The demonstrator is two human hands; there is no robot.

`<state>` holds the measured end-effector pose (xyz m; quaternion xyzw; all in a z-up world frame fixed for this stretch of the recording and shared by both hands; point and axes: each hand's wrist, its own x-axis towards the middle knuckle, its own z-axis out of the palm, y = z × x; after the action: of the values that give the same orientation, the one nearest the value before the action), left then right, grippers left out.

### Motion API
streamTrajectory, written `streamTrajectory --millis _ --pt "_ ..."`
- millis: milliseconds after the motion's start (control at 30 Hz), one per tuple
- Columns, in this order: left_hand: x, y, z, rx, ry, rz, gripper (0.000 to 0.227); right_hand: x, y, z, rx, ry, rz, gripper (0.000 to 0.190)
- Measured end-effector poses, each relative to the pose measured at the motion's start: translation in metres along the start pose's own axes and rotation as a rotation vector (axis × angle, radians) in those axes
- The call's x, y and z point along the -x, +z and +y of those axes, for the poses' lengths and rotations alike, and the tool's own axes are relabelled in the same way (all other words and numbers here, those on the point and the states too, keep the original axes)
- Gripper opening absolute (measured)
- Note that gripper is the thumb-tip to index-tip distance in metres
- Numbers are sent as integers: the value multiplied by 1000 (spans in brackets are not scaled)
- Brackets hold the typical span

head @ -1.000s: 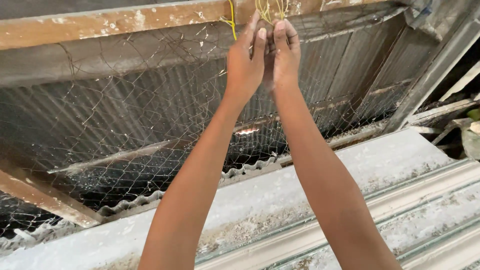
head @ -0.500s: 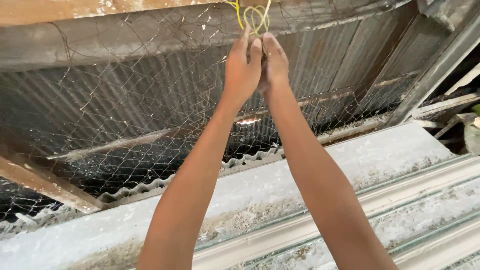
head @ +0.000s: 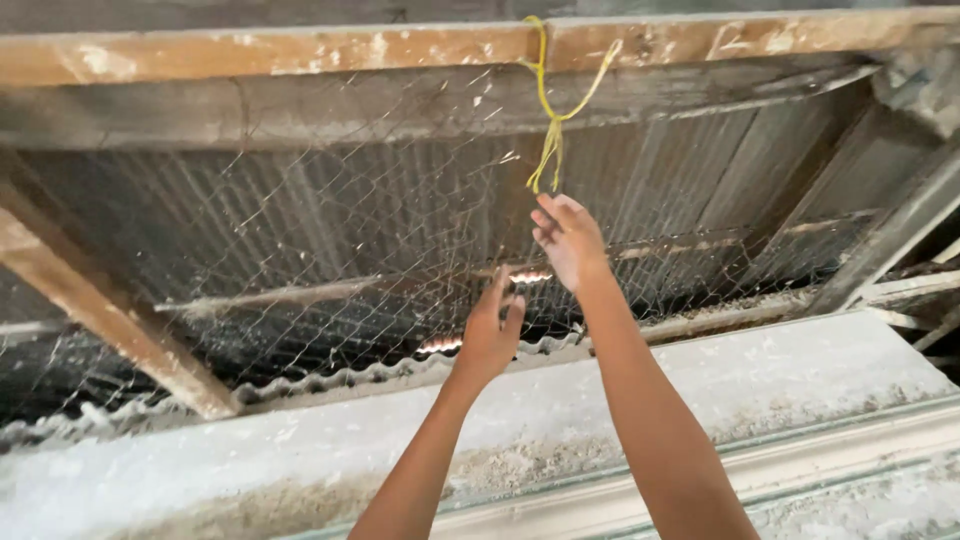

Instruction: Cleaning white plaster debris and dust off a long molding piece using a brush and hands.

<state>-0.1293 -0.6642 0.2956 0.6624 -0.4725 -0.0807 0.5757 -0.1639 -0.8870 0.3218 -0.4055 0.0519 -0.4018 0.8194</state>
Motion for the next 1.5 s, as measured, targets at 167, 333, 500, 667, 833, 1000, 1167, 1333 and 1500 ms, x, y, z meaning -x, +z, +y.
streamTrajectory --millis 167,333,500,667,833,1000,1167,1333,1500 --pt "177 -55 -133 -82 -170 -92 49 129 -68 88 175 186 44 41" --pt "412 -118 -162 -383 -390 -149 46 364 -145 219 602 569 -16 36" --pt "535 -145 -96 -812 -826 1 54 552 -132 262 1166 231 -315 37" --pt "567 -117 -107 -1085 -617 93 60 553 -42 240 1509 160 -603 54" --pt "550 -127 -104 -979 -712 65 56 528 -24 241 1674 373 -660 67" --pt "551 -128 -112 161 -745 322 52 524 -32 251 1267 687 -376 74" --pt "525 -123 -86 405 -488 284 52 549 -7 268 1007 751 -313 68" --pt "538 -149 -101 160 -625 228 50 570 10 296 969 761 -281 63" --pt "573 -221 -132 187 -767 193 51 585 41 307 1259 223 -446 55"
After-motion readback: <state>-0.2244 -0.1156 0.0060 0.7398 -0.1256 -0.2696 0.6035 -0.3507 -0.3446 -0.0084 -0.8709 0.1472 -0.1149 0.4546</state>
